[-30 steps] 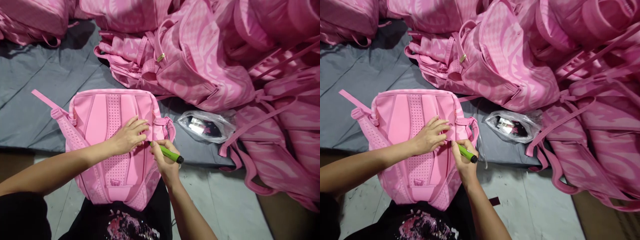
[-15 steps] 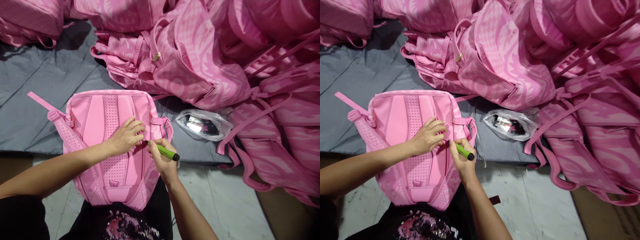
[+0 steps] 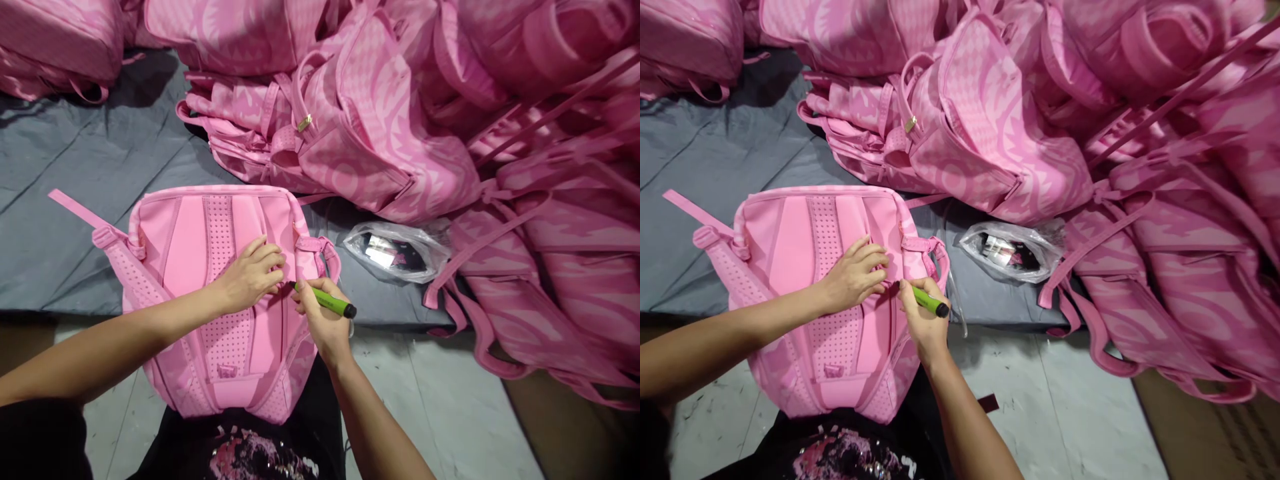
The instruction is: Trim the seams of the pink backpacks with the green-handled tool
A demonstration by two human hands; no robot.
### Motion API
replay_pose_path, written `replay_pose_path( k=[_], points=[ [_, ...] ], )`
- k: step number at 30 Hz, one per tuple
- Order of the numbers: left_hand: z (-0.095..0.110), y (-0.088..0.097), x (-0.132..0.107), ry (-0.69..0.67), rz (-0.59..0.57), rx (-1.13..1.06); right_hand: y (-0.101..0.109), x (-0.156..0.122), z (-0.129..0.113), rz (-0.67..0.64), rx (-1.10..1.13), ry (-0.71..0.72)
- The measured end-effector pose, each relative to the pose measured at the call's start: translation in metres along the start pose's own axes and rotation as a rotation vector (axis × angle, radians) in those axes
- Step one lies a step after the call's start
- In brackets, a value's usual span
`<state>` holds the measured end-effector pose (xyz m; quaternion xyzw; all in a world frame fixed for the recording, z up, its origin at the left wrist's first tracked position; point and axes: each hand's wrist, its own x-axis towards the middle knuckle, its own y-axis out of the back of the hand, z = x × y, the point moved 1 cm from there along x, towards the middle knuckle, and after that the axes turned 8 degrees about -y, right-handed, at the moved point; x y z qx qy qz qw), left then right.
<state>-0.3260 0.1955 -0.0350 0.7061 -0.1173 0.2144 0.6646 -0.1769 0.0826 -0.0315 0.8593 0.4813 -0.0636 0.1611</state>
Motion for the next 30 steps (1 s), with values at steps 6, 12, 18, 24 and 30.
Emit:
replay_pose_path(
  k=[6, 12, 18, 24, 30],
  points=[
    [0.000, -0.002, 0.001, -0.001, -0.007, -0.016, 0.002, 0.003, 0.002, -0.038, -0.048, 0.001],
    [-0.001, 0.003, 0.007, -0.029, -0.048, 0.016, 0.006, 0.003, 0.005, -0.062, -0.060, 0.001],
    [-0.005, 0.010, 0.015, -0.024, -0.140, -0.018, 0.010, 0.000, 0.005, -0.054, -0.085, -0.063],
    [-0.005, 0.013, 0.013, -0.062, -0.187, 0.034, 0.000, 0.002, 0.010, -0.097, 0.023, -0.047],
    [-0.044, 0.028, 0.030, -0.318, -0.391, -0.003, -0.004, -0.007, 0.014, -0.104, 0.016, 0.032]
  ],
)
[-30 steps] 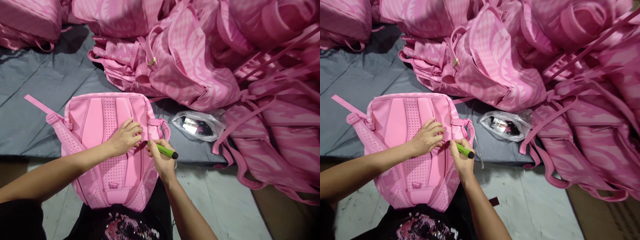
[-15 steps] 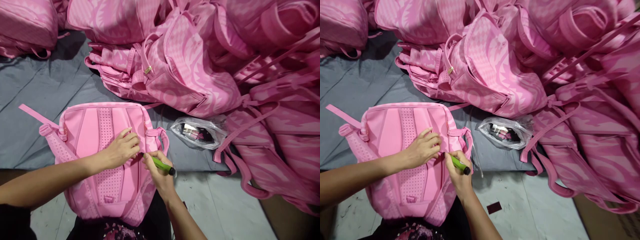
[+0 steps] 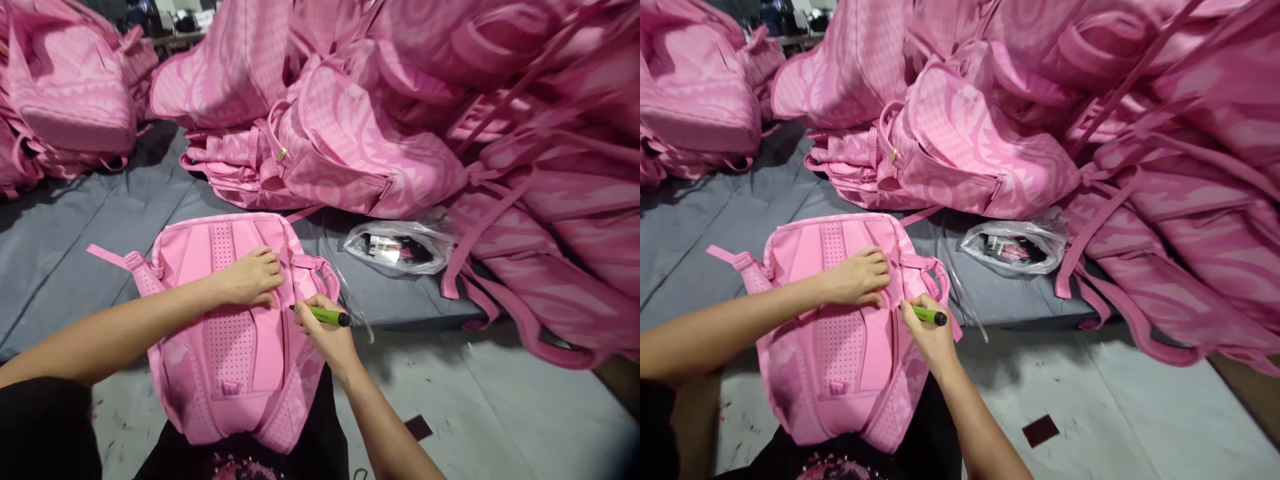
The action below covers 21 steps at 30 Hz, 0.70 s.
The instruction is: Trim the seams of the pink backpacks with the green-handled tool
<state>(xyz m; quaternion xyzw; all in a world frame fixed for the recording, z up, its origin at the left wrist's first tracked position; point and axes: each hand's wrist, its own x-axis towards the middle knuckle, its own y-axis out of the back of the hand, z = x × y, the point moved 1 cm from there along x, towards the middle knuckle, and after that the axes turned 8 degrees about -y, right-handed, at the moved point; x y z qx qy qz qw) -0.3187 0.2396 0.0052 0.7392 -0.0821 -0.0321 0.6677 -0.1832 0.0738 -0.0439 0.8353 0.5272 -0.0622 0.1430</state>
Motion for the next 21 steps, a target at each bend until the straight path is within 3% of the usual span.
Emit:
replay_pose_path(
  k=[3, 5, 9, 11, 13, 16, 21],
  points=[
    [-0.020, 0.023, 0.003, 0.022, -0.142, 0.020, -0.003, -0.014, -0.003, 0.058, 0.084, 0.128],
    [-0.014, 0.045, 0.000, 0.082, -0.169, 0.055, -0.009, -0.025, -0.009, 0.100, 0.074, 0.247],
    [0.047, 0.102, -0.029, 0.199, -0.066, 0.105, -0.025, -0.054, -0.039, 0.256, -0.114, 0.590],
    [0.082, 0.127, -0.050, 0.321, 0.015, 0.105, -0.033, -0.072, -0.059, 0.280, -0.217, 0.835],
    [0.106, 0.140, -0.068, 0.487, 0.080, 0.074, -0.041, -0.085, -0.077, 0.261, -0.310, 1.019],
    [0.115, 0.127, -0.086, 0.681, 0.117, -0.108, -0.051, -0.085, -0.082, 0.239, -0.396, 1.058],
    [0.100, 0.077, -0.087, 0.516, 0.082, -0.309, -0.059, -0.058, -0.039, 0.237, -0.515, 0.944]
  ],
)
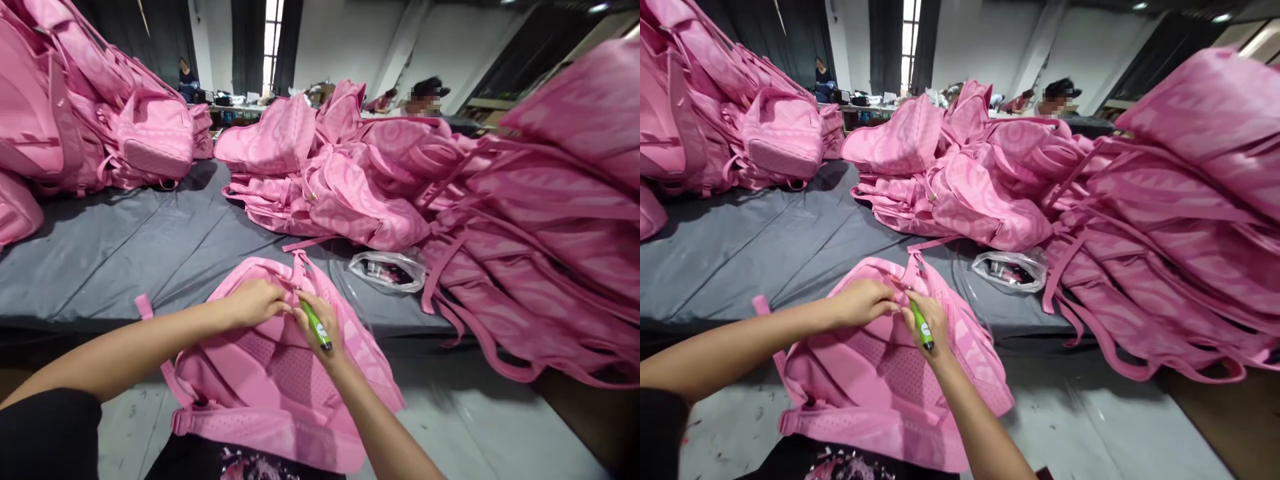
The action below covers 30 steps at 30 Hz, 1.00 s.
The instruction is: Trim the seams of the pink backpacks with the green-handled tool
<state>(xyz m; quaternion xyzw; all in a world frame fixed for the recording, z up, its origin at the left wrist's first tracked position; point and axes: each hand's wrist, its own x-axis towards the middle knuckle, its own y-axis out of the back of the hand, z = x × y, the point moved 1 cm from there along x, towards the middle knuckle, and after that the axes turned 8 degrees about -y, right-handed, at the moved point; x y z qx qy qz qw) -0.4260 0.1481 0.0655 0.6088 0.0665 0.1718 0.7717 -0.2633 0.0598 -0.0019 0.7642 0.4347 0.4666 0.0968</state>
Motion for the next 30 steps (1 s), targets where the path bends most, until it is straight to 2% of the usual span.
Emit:
replay_pose_path(
  k=[3, 5, 6, 10, 12, 14, 16, 19, 21, 23, 26, 30],
  points=[
    [-0.010, -0.004, 0.015, -0.070, 0.132, 0.120, -0.009, -0.011, 0.013, 0.007, -0.026, 0.002],
    [-0.020, -0.006, 0.029, -0.059, 0.158, 0.237, -0.011, -0.017, 0.010, 0.011, 0.007, 0.042],
    [-0.027, -0.008, 0.037, -0.032, 0.114, 0.279, -0.011, -0.020, 0.007, 0.015, 0.036, 0.055],
    [-0.058, -0.027, 0.056, 0.055, -0.186, 0.302, -0.010, -0.038, 0.000, -0.008, 0.125, 0.084],
    [-0.064, -0.034, 0.055, 0.026, -0.220, 0.297, -0.013, -0.046, 0.005, -0.041, 0.117, 0.065],
    [-0.060, -0.038, 0.050, -0.020, -0.183, 0.331, -0.017, -0.048, 0.016, -0.077, 0.143, -0.053],
    [-0.050, -0.040, 0.045, -0.060, -0.136, 0.399, -0.021, -0.048, 0.026, -0.093, 0.234, -0.239],
    [-0.037, -0.045, 0.045, -0.067, -0.140, 0.499, -0.025, -0.048, 0.033, -0.062, 0.428, -0.439],
    [-0.036, -0.049, 0.048, -0.037, -0.174, 0.510, -0.025, -0.048, 0.032, -0.069, 0.501, -0.457],
    [-0.039, -0.052, 0.049, -0.015, -0.203, 0.480, -0.022, -0.048, 0.031, -0.116, 0.467, -0.429],
    [-0.045, -0.054, 0.046, -0.047, -0.223, 0.441, -0.015, -0.041, 0.031, -0.201, 0.324, -0.364],
    [-0.046, -0.061, 0.045, -0.100, -0.199, 0.445, -0.011, -0.028, 0.033, -0.296, 0.324, -0.317]
  ],
)
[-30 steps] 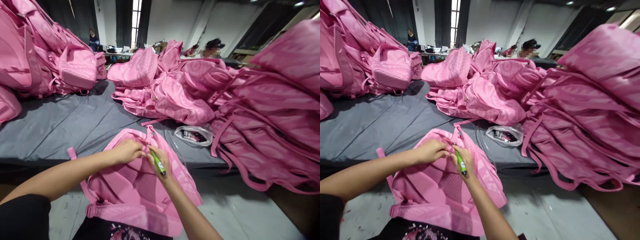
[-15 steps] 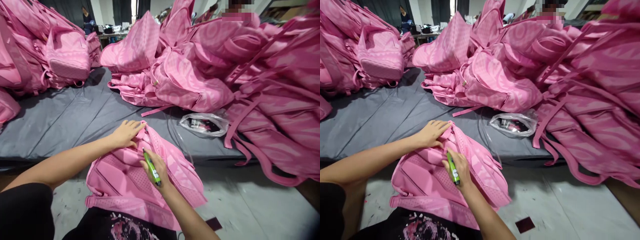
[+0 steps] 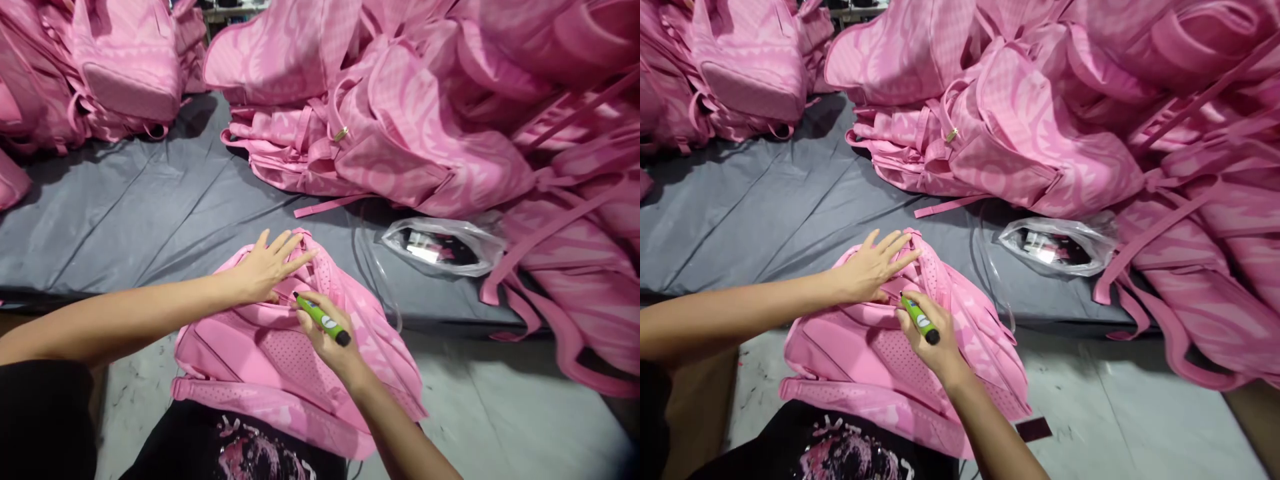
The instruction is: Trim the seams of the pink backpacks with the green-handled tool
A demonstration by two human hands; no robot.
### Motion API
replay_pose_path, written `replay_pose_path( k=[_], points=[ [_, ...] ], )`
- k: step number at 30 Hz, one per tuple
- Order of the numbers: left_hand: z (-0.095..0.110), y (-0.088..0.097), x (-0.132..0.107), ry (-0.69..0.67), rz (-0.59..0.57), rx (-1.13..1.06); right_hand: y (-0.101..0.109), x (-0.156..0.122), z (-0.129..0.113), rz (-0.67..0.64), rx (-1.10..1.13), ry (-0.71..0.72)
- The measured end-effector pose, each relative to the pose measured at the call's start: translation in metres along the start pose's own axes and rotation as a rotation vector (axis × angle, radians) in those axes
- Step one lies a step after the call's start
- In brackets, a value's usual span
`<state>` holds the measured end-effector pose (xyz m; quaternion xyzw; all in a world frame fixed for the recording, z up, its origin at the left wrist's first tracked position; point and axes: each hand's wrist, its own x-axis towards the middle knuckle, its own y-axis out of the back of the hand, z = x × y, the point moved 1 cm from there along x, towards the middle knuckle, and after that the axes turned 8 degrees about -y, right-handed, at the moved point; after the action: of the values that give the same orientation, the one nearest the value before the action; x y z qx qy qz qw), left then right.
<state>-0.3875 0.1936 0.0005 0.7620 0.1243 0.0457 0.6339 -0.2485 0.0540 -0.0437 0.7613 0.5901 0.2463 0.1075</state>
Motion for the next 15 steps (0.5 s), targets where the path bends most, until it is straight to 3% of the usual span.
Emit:
replay_pose_path(
  k=[4, 8, 15],
  points=[
    [0.0013, -0.0063, 0.0074, 0.034, -0.023, -0.014, -0.0030, 0.0042, -0.0003, 0.029, -0.026, 0.103],
    [0.0004, -0.0064, 0.0096, 0.051, -0.008, -0.044, -0.0038, 0.0015, 0.0039, -0.027, -0.070, 0.096],
    [0.0010, -0.0059, 0.0068, 0.093, 0.017, -0.050, 0.0056, 0.0075, 0.0048, -0.146, -0.202, -0.166]
  ],
)
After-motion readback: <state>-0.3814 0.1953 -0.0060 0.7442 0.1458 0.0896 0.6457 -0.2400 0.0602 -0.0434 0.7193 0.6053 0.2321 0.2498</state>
